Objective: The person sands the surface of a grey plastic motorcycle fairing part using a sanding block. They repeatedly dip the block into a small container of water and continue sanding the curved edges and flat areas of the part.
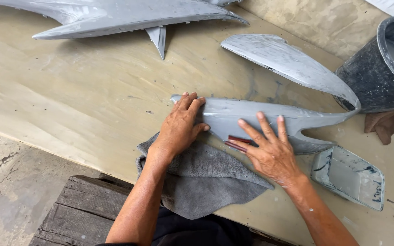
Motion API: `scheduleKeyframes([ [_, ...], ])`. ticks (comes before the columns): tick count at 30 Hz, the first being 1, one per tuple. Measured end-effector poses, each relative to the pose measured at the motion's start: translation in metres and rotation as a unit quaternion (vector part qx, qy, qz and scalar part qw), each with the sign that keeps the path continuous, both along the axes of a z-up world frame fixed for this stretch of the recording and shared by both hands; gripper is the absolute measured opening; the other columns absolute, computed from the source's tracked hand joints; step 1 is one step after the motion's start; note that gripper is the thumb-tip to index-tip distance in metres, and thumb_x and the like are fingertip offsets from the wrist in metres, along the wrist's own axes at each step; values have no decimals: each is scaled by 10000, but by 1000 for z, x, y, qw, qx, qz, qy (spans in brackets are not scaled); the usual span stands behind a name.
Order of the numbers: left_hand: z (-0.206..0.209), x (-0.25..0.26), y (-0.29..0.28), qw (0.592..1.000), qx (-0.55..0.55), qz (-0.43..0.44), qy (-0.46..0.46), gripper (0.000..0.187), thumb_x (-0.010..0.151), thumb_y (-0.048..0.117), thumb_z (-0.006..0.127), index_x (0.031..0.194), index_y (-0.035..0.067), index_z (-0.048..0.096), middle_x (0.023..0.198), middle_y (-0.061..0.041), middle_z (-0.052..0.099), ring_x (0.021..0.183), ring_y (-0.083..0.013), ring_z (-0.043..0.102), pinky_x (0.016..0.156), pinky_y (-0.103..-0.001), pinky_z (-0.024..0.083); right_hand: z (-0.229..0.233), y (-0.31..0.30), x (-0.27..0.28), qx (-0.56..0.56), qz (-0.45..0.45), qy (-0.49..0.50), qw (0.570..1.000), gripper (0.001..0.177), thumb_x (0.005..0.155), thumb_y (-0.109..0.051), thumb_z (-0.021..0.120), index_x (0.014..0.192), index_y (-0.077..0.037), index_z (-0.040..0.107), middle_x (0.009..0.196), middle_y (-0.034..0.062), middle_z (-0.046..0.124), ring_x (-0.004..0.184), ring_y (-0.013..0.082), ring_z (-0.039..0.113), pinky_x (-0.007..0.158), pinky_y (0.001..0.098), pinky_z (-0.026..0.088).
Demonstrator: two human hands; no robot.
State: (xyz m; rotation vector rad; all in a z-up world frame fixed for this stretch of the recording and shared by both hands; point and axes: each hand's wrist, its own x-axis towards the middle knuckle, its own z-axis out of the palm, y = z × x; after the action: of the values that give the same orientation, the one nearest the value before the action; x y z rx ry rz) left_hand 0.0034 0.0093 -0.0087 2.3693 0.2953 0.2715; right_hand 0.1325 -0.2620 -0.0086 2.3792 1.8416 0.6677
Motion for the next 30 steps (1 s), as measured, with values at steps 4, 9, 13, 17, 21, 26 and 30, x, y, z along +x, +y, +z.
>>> scheduleKeyframes([
  [4,0,1,0,1000,0,3,0,724,828,332,811,1446,149,480,1498,-191,470,1446,-455,382,1164,-606,340,17,-25,11,-2,-6,15,1000,432,908,-329,640,1310,-482,605,1639,-80,377,1582,299,153,1257,617,-6],
  [9,-1,2,-1,1000,2,5,-2,719,828,334,811,1439,149,480,1494,-189,474,1446,-451,385,1168,-605,337,-6,-10,7,23,-11,10,1000,392,940,-387,603,1312,-511,602,1659,-98,335,1577,311,101,1231,634,-27],
  [13,0,2,-1,1000,5,4,-5,712,835,348,802,1440,152,482,1496,-182,473,1448,-448,384,1170,-599,339,-32,12,-6,46,-2,-6,999,411,942,-393,607,1336,-506,581,1653,-96,340,1564,314,175,1216,678,43],
  [17,1,2,-1,1000,5,2,-2,717,839,345,797,1449,152,474,1499,-184,470,1445,-448,387,1173,-598,336,-25,-7,10,84,-54,-9,995,386,985,-430,549,1357,-531,570,1656,-66,339,1557,352,128,1206,670,-5],
  [21,-1,2,-2,1000,8,5,-2,719,837,341,801,1449,153,473,1499,-183,470,1447,-444,387,1175,-594,336,-21,-7,6,87,-75,13,993,392,1007,-421,550,1392,-489,565,1671,-40,312,1556,366,105,1179,715,26],
  [26,-1,1,-4,1000,6,7,3,726,834,346,800,1454,160,471,1503,-175,464,1454,-435,378,1186,-582,325,-38,13,-3,78,-41,-23,996,399,983,-449,558,1372,-541,555,1668,-94,302,1560,326,118,1209,660,-6],
  [30,2,1,-4,1000,7,7,7,724,832,327,804,1450,147,474,1501,-189,460,1452,-447,374,1182,-590,325,-20,-8,10,101,-75,-4,992,356,988,-454,560,1338,-503,608,1676,-54,298,1553,350,76,1202,658,-50],
])
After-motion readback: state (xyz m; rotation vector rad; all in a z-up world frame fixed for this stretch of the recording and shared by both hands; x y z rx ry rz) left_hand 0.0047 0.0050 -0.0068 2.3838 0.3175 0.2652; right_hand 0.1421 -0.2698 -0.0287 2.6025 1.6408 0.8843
